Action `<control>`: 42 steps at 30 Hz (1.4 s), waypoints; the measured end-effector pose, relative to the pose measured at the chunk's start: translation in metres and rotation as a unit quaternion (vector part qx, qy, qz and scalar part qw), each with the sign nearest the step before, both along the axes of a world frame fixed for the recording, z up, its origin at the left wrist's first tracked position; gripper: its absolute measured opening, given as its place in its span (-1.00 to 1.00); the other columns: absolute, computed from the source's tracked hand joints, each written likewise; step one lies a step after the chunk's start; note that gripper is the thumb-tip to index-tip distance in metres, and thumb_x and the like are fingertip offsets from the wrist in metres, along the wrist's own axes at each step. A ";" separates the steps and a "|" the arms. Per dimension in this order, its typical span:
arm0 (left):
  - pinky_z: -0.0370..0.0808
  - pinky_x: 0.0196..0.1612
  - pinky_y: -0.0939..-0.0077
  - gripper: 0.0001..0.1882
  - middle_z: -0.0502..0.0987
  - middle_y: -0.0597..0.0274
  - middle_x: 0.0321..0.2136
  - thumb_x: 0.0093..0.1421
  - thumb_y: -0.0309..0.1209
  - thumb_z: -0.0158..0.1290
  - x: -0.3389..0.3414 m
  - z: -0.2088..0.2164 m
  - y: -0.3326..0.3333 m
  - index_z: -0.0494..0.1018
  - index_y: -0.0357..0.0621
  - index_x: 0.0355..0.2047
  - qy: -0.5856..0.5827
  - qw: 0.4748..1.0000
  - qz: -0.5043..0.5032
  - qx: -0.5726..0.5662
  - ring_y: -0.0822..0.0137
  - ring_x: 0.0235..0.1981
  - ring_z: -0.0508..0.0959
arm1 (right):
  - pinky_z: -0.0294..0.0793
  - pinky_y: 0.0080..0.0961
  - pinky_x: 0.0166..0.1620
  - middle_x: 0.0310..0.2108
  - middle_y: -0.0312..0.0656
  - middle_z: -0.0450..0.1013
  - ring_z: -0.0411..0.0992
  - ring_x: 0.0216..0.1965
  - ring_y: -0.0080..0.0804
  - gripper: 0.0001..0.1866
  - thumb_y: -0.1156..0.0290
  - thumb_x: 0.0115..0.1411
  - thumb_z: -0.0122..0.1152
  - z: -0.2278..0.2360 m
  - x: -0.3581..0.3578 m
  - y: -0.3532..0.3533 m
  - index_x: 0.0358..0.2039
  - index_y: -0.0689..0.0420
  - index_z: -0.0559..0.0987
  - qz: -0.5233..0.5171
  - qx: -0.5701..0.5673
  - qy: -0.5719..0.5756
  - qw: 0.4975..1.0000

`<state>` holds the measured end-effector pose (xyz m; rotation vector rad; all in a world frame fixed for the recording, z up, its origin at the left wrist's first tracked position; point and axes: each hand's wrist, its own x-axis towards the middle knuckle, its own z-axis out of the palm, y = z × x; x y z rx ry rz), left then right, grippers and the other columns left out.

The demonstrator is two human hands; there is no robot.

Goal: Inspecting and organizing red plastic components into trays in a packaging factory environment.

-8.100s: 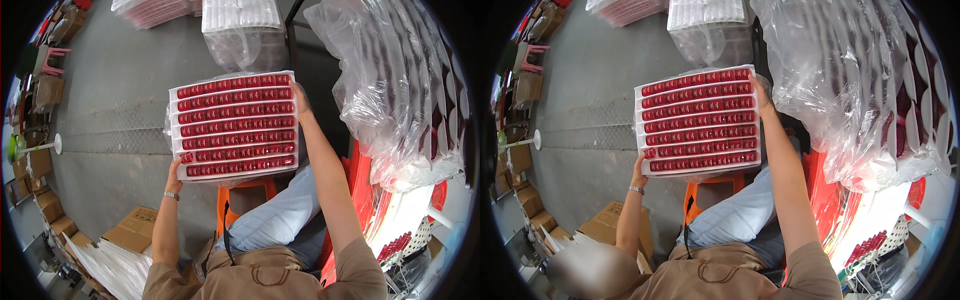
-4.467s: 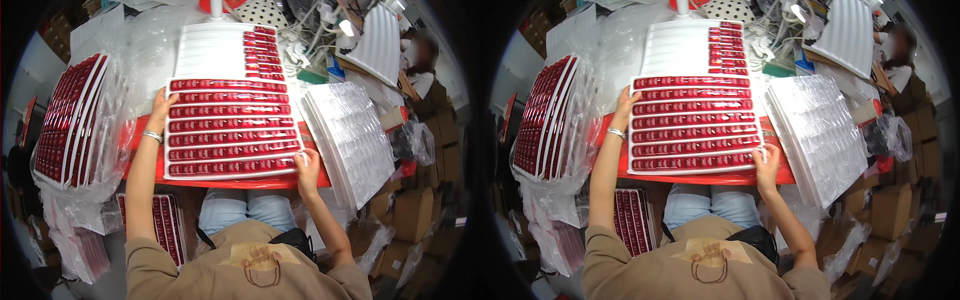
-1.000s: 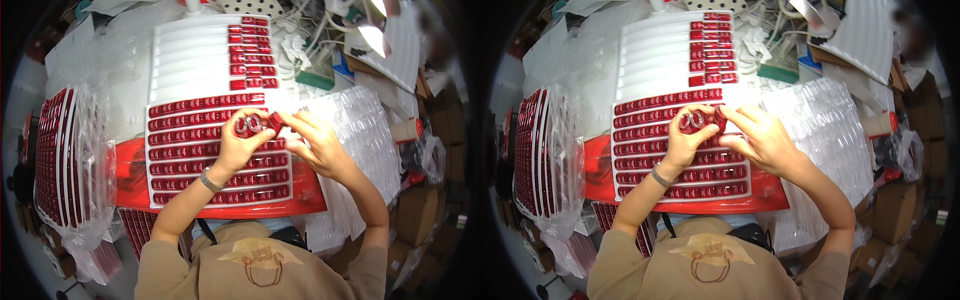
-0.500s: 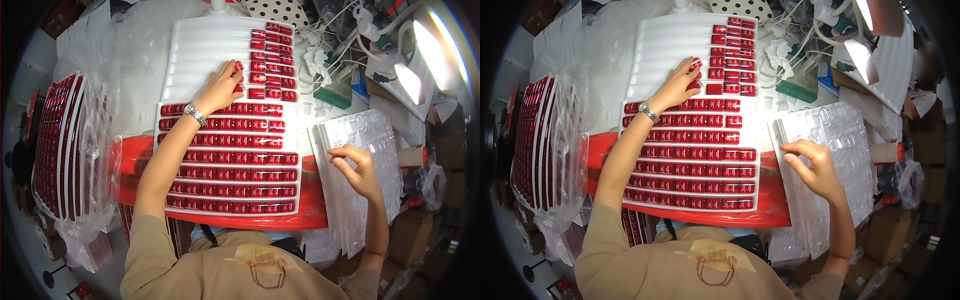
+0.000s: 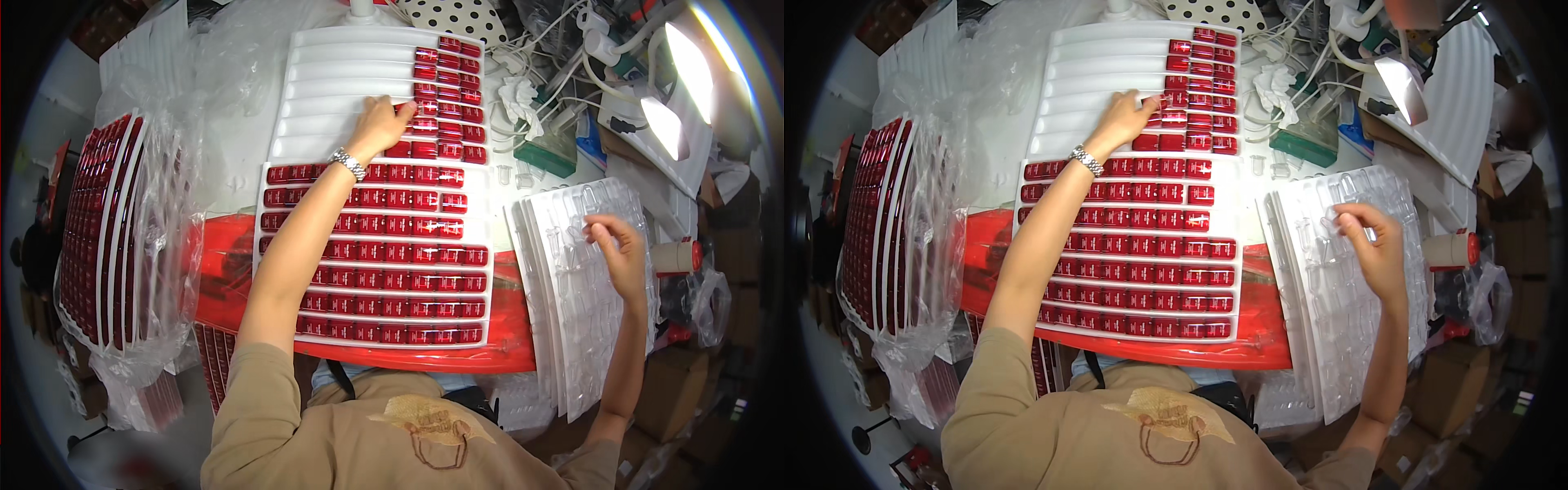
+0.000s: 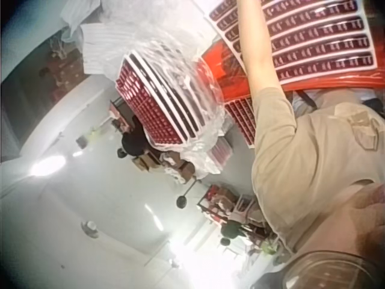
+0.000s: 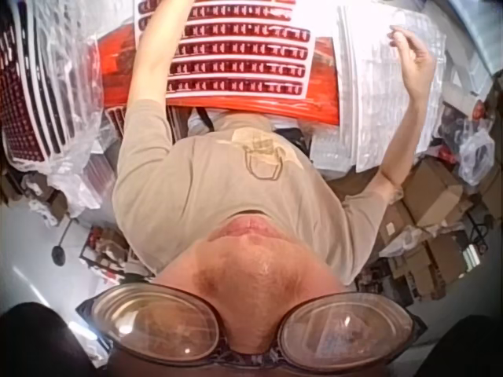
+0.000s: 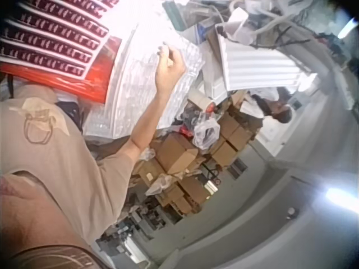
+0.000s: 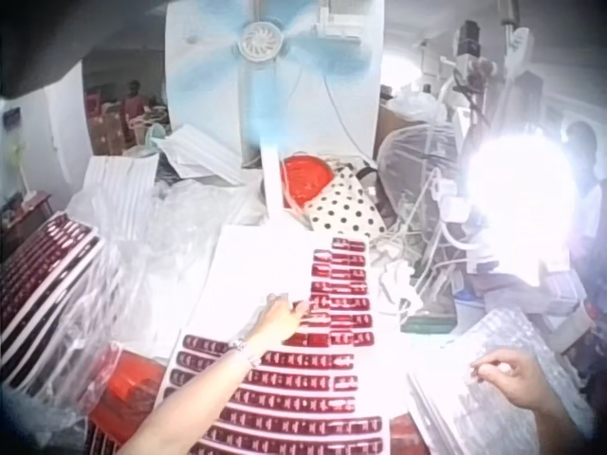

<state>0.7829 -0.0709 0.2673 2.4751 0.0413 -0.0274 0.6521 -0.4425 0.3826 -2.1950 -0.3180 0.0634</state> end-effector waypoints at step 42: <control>0.18 0.12 -0.12 -0.75 0.43 0.11 -0.13 0.00 -0.36 0.03 -0.092 0.071 -0.071 0.55 -0.21 -0.34 -0.479 0.750 -0.146 0.431 0.19 0.05 0.32 | 0.38 -0.69 -0.25 -0.39 -0.33 0.46 0.39 -0.38 -0.65 -0.73 0.57 0.15 0.15 -0.018 -0.023 0.005 -0.10 0.23 0.54 -0.062 -0.042 -0.107 0.991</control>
